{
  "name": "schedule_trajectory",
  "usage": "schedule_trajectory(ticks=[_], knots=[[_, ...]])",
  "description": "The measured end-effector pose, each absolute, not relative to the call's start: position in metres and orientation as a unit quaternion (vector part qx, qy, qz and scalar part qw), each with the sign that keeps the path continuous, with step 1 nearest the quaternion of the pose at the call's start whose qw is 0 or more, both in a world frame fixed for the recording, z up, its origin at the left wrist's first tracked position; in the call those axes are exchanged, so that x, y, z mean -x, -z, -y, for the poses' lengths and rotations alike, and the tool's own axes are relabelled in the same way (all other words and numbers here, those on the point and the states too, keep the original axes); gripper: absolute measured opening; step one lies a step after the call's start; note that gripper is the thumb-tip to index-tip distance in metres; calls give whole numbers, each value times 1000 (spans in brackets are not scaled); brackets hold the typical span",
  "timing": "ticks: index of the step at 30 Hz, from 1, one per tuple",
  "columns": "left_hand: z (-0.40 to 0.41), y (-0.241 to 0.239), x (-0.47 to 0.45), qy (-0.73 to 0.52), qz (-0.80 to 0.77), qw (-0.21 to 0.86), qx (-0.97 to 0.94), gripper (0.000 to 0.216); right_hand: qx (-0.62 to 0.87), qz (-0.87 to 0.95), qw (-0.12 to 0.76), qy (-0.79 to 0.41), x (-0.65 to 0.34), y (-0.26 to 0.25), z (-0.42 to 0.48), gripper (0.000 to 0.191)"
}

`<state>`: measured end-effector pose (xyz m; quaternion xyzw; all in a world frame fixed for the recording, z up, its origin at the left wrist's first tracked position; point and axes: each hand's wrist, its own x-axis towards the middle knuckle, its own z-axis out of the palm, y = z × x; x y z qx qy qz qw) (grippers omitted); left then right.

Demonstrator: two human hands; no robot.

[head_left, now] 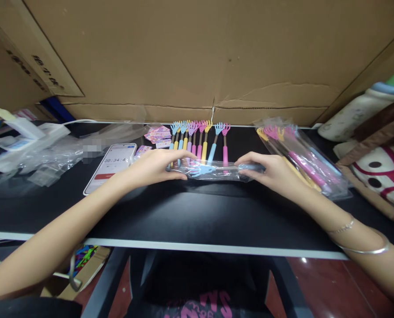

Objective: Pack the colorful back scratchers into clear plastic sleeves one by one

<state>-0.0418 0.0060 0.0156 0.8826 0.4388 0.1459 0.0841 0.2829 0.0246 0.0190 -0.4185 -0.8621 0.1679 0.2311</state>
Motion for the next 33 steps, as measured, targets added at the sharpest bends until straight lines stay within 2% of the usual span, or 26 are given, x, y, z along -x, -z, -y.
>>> schedule_trajectory(ticks=[10, 33], knots=[[-4, -18, 40, -142, -429, 39, -891, 48, 403, 877, 221, -137, -288, -16, -28, 13], [-1, -13, 39, -158, -369, -59, -914, 38, 356, 897, 177, -193, -297, -22, -32, 21]])
